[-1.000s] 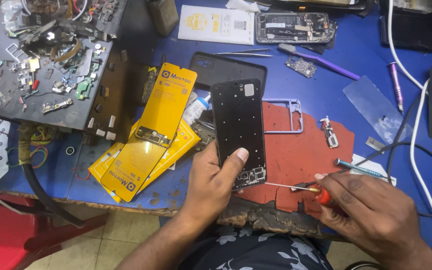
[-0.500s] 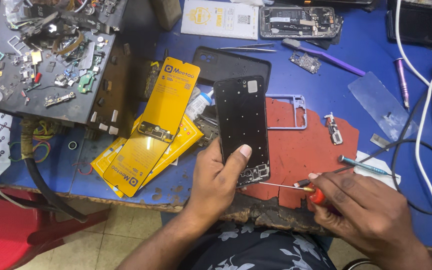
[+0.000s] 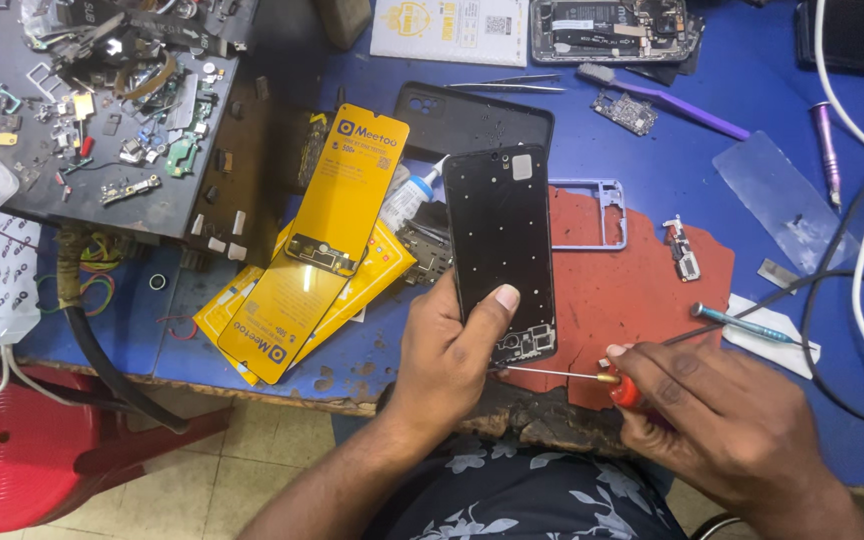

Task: The person disassembles a smartphone, removes the battery, and uses a screwdriver to work on the phone's frame and internal components. The person then reassembles the phone by placing the battery back and closing the casing.

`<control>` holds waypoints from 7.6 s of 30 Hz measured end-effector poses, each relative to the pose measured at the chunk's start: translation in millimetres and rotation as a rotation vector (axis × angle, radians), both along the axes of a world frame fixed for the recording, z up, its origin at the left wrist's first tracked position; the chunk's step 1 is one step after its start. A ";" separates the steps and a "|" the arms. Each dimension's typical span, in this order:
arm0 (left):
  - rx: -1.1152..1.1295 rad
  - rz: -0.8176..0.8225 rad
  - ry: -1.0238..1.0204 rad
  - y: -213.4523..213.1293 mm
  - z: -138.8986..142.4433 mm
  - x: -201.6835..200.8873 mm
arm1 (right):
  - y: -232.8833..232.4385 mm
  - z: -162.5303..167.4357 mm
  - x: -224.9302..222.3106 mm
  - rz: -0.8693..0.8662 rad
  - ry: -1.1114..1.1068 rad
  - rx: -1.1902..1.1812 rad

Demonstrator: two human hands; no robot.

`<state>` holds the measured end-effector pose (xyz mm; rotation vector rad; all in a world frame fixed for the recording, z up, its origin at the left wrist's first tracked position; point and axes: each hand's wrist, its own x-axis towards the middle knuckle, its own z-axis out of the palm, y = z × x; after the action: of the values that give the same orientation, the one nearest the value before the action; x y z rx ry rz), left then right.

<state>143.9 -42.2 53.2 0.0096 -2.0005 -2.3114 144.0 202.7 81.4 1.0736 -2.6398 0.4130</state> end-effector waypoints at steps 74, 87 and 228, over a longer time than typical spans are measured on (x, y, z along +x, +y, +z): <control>0.543 -0.277 0.203 -5.4 -15.5 2.1 | 9.2 -6.5 21.6 -0.166 -0.071 -0.260; 0.486 -0.227 0.215 -1.3 -24.4 5.4 | 10.2 -8.4 23.4 -0.129 -0.008 -0.150; 0.083 -0.283 0.504 -4.6 -34.3 14.7 | 17.8 -31.8 21.2 0.012 -0.105 -0.088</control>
<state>158.6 -46.8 18.9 -0.8114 -1.7320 -2.2410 165.2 220.5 49.6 1.0685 -2.6785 0.5980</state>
